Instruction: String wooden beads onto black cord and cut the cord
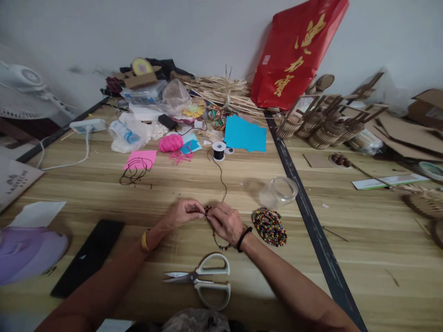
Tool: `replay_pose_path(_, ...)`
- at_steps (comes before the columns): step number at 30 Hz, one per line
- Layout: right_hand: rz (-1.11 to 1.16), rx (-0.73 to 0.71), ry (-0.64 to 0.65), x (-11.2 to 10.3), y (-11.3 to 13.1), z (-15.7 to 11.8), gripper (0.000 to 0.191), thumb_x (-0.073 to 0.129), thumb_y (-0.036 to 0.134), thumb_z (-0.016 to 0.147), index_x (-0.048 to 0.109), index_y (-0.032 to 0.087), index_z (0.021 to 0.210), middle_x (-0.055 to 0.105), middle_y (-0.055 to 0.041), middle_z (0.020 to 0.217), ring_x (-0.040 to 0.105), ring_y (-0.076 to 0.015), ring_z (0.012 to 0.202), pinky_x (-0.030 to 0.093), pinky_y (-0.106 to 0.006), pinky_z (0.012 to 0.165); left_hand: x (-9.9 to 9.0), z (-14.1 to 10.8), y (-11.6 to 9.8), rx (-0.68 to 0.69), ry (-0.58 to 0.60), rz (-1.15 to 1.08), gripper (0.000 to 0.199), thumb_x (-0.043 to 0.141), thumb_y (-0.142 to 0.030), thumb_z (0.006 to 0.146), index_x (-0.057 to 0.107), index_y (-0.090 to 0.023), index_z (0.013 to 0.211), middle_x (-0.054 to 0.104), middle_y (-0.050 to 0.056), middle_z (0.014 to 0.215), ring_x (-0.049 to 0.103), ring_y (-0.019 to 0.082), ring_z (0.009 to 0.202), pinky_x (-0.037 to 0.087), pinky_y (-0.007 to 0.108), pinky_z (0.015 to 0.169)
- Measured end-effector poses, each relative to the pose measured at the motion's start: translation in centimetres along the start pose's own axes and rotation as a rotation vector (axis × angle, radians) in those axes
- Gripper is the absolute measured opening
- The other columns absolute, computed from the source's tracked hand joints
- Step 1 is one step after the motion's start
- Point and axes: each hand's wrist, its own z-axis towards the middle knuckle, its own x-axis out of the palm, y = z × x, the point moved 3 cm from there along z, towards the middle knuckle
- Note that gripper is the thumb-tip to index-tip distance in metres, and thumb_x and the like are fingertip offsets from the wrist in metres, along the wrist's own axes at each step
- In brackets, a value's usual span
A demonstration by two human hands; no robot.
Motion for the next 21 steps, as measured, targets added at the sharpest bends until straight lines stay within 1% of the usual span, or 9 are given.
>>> replay_pose_path(6, 0.001, 0.008, -0.008, 0.00, -0.09, -0.06, 0.010, 0.049, 0.021, 0.092, 0.058, 0.020, 0.088, 0.062, -0.0050, 0.081, 0.057, -0.0162, 0.076, 0.048, -0.028, 0.068, -0.12, 0.08, 0.23, -0.011, -0.002, -0.028, 0.025, 0.077, -0.027, 0.062, 0.066, -0.009, 0.075, 0.069, 0.006, 0.075, 0.062, 0.012, 0.070, 0.047, 0.024, 0.071)
replay_pose_path(11, 0.006, 0.007, -0.008, -0.10, 0.04, 0.03, 0.011, 0.048, 0.021, 0.092, 0.058, 0.020, 0.088, 0.062, -0.0052, 0.080, 0.057, -0.0166, 0.076, 0.048, -0.028, 0.068, -0.05, 0.01, 0.17, -0.013, 0.016, -0.034, 0.026, 0.077, -0.029, 0.063, 0.066, -0.009, 0.076, 0.069, 0.007, 0.078, 0.062, 0.013, 0.072, 0.047, 0.025, 0.073)
replay_pose_path(21, 0.001, 0.006, -0.007, -0.09, -0.06, -0.04, 0.011, 0.048, 0.022, 0.093, 0.058, 0.020, 0.089, 0.061, -0.0050, 0.081, 0.057, -0.0163, 0.076, 0.047, -0.027, 0.067, -0.03, 0.09, 0.34, -0.029, 0.016, -0.025, 0.022, 0.076, -0.024, 0.063, 0.067, -0.009, 0.076, 0.070, 0.006, 0.077, 0.062, 0.012, 0.071, 0.047, 0.024, 0.072)
